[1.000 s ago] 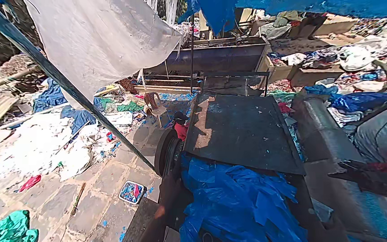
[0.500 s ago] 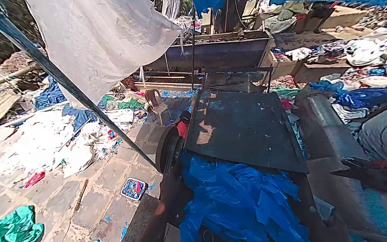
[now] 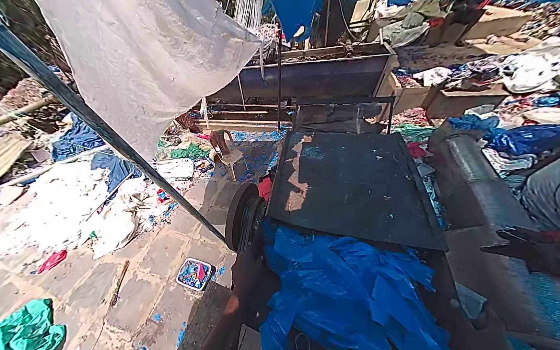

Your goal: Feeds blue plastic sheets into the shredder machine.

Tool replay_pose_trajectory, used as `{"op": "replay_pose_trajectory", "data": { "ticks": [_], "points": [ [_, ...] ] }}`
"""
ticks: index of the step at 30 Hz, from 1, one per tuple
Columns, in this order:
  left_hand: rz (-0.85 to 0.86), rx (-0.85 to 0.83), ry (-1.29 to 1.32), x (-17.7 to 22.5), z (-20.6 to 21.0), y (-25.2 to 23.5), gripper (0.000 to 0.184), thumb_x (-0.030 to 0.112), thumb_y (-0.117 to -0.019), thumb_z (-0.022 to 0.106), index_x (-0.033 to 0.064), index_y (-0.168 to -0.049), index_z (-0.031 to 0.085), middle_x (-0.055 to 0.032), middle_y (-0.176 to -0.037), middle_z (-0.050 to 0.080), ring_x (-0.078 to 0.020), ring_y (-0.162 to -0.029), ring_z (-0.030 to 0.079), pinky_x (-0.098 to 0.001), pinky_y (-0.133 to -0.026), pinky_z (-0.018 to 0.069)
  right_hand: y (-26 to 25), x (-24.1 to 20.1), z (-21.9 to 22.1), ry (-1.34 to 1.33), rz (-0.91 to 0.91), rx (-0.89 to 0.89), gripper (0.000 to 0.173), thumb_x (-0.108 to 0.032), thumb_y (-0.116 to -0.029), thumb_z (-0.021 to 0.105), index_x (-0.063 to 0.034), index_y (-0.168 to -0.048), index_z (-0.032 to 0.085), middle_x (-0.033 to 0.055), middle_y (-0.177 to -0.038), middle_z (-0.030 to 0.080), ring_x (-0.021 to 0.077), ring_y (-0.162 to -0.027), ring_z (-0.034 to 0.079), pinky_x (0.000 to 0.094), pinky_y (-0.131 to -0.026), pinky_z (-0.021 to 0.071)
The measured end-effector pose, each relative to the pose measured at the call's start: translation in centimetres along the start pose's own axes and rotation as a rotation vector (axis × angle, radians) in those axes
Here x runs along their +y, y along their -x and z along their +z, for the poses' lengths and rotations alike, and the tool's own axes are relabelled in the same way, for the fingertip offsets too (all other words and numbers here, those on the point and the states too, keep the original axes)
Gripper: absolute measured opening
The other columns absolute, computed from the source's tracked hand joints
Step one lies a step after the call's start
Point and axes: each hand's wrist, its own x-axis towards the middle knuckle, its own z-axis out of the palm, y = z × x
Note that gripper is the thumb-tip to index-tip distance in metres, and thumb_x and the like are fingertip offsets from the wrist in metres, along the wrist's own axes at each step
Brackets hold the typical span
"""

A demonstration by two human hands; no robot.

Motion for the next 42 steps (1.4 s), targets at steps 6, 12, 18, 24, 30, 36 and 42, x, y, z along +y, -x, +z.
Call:
{"op": "replay_pose_trajectory", "data": {
  "ticks": [6,12,18,24,30,36,42],
  "points": [
    [-0.01,-0.01,-0.003,0.5,-0.6,0.5,0.059,0.042,-0.0989,0.06,0.0099,-0.147,0.047,-0.0146,-0.126,0.068,-0.0322,-0.116,0.067,-0.0539,-0.096,0.0545,0.6,-0.8,-0.3,-0.008,0.015,-0.006,0.079,-0.04,-0.1019,0.058,-0.002,-0.161,0.024,0.0315,-0.141,0.054,0.0398,-0.121,0.06,0.0561,-0.103,0.0471],
    [-0.003,0.0,0.007,0.4,-0.5,0.6,0.06,0.041,-0.0988,0.06,0.0093,-0.148,0.047,-0.0155,-0.127,0.068,-0.0325,-0.117,0.067,-0.0541,-0.097,0.0538,0.4,-0.5,-0.2,-0.014,0.028,-0.002,0.078,-0.041,-0.1025,0.056,-0.0038,-0.162,0.023,0.0312,-0.139,0.055,0.0406,-0.12,0.06,0.0576,-0.101,0.0474],
    [-0.008,-0.009,0.011,0.4,-0.6,0.6,0.057,0.041,-0.0987,0.061,0.0092,-0.145,0.05,-0.015,-0.125,0.069,-0.0323,-0.116,0.067,-0.0533,-0.095,0.0547,0.5,-0.4,-0.1,-0.038,0.014,0.002,0.081,-0.042,-0.1014,0.058,-0.0033,-0.162,0.022,0.0323,-0.139,0.054,0.041,-0.118,0.06,0.0582,-0.099,0.0484],
    [-0.009,-0.005,0.008,0.4,-0.6,0.5,0.058,0.042,-0.0986,0.06,0.0095,-0.146,0.049,-0.0141,-0.124,0.069,-0.0314,-0.115,0.068,-0.0528,-0.096,0.0548,1.1,-1.1,-0.3,-0.041,0.038,-0.014,0.08,-0.042,-0.102,0.058,-0.0041,-0.162,0.021,0.0303,-0.135,0.057,0.0399,-0.114,0.061,0.0573,-0.096,0.0497],
    [0.0,-0.001,0.005,-0.1,0.1,0.0,0.06,0.044,-0.0986,0.06,0.0106,-0.148,0.048,-0.0136,-0.127,0.068,-0.0316,-0.117,0.067,-0.0547,-0.096,0.0541,0.1,0.1,0.0,-0.055,0.014,-0.007,0.078,-0.041,-0.1024,0.057,-0.0047,-0.162,0.022,0.03,-0.13,0.06,0.0385,-0.105,0.064,0.0571,-0.09,0.0521],
    [-0.009,-0.007,0.003,-0.1,0.2,-0.1,0.064,0.042,-0.0993,0.059,0.0098,-0.152,0.043,-0.0158,-0.129,0.068,-0.0334,-0.117,0.067,-0.0549,-0.097,0.0538,0.3,-0.3,-0.2,-0.014,0.004,-0.005,0.079,-0.039,-0.102,0.058,-0.0024,-0.162,0.022,0.0299,-0.129,0.06,0.0378,-0.109,0.064,0.056,-0.094,0.0507],
    [-0.01,0.003,0.006,0.0,0.0,0.1,0.062,0.042,-0.0979,0.06,0.009,-0.149,0.047,-0.016,-0.125,0.069,-0.0342,-0.116,0.067,-0.056,-0.096,0.0537,0.2,0.2,0.0,-0.032,-0.001,-0.006,0.08,-0.042,-0.1024,0.057,-0.0035,-0.162,0.021,0.0318,-0.133,0.058,0.0404,-0.11,0.063,0.0584,-0.094,0.0506]
  ]
}}
